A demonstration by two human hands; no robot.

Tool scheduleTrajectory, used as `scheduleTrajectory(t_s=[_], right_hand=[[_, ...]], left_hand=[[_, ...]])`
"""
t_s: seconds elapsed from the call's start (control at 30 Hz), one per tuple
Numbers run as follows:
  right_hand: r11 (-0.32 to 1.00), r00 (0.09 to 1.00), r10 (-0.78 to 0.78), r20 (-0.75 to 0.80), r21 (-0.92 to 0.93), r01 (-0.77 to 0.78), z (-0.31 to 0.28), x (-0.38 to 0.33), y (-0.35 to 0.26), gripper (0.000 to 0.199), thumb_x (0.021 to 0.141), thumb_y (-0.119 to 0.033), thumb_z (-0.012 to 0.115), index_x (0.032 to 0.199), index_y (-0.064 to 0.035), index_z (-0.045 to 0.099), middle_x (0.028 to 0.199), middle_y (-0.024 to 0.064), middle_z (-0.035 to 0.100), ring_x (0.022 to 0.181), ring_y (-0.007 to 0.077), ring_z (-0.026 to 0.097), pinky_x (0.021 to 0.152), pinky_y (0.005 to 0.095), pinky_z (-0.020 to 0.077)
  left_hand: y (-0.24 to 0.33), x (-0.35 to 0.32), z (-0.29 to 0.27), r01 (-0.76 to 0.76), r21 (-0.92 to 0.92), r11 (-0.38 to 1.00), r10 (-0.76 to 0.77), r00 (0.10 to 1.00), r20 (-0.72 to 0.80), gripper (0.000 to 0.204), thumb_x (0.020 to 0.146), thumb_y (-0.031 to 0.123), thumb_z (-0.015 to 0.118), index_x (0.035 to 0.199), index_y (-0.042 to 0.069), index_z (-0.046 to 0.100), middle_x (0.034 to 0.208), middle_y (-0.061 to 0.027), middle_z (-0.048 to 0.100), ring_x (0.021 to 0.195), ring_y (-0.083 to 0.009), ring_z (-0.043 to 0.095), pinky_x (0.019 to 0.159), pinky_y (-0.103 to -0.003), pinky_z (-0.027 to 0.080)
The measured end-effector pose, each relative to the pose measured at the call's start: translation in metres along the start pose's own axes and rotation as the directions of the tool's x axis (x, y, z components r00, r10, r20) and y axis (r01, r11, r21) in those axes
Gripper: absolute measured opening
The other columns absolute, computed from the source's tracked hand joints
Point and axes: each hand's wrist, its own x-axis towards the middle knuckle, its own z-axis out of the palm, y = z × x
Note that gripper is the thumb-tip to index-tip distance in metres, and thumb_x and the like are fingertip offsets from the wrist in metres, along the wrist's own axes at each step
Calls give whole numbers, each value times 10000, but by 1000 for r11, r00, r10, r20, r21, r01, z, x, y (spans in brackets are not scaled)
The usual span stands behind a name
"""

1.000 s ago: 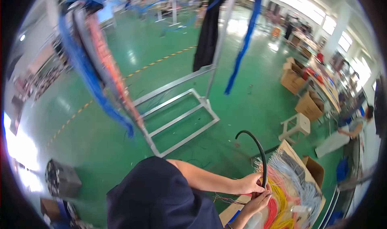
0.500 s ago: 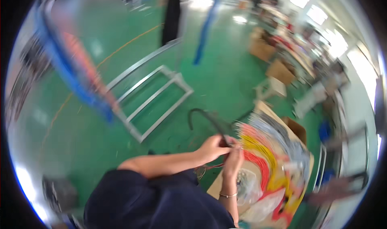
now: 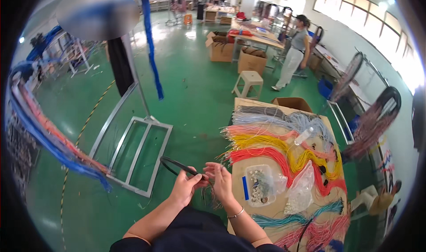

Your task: The person gathers wires from a table, threads them through a black flexible tube, and inserts the wire terminals into plastic connectors.

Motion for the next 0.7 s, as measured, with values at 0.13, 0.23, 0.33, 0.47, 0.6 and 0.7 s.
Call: scheduleTrajectory(t_s=[0.13, 0.23, 0.33, 0.47, 0.6, 0.7], right_hand=[[917, 982, -179, -53, -371, 147, 12, -5, -26, 182, 888, -165, 358, 914, -35, 483, 764, 24, 470, 689, 90, 443, 615, 217, 384], [990, 991, -133, -26, -58, 131, 2, -12, -23, 125, 874, -150, 381, 959, -76, 435, 739, -11, 436, 629, 64, 410, 538, 186, 342], [1000, 1000, 29, -3, 1, -29, 25, -25, -57, 137, 873, -166, 378, 882, -39, 429, 789, 11, 431, 682, 70, 398, 587, 195, 343], [836, 958, -113, 262, -496, 234, 38, -28, -57, 180, 880, -170, 371, 816, -18, 443, 708, -8, 409, 624, 57, 375, 542, 179, 322], [829, 935, -225, 273, -451, 331, 77, -61, -59, 165, 873, -139, 379, 819, -1, 452, 720, 10, 439, 600, 41, 364, 509, 167, 295], [858, 900, -268, 345, -339, 386, 86, -78, -70, 107, 852, -95, 413, 820, -12, 473, 708, 21, 470, 566, 34, 382, 484, 149, 292]], left_hand=[[19, -10, -6, -19, -169, 985, 14, 999, -33, 183, 793, 1, 491, 935, 34, 381, 862, -165, 560, 746, -245, 590, 687, -317, 500], [39, -25, 3, 41, -230, 972, -61, 995, -77, 184, 788, 10, 510, 926, 24, 389, 851, -169, 565, 774, -233, 592, 703, -304, 505], [45, -26, -6, -25, -345, 938, 8, 999, -52, 192, 788, 18, 518, 932, 26, 392, 848, -172, 567, 784, -226, 592, 690, -305, 512], [60, -49, -10, -40, -426, 904, 30, 999, -30, 220, 779, 36, 546, 935, 34, 390, 848, -175, 575, 726, -205, 596, 651, -285, 512], [72, -76, -34, -46, -465, 884, 61, 998, 16, 229, 777, 39, 552, 935, 44, 387, 821, -159, 587, 659, -180, 591, 626, -276, 506], [81, -92, -41, -54, -457, 888, 82, 996, 41, 231, 777, 42, 550, 947, 72, 395, 826, -138, 593, 663, -159, 589, 650, -292, 502]])
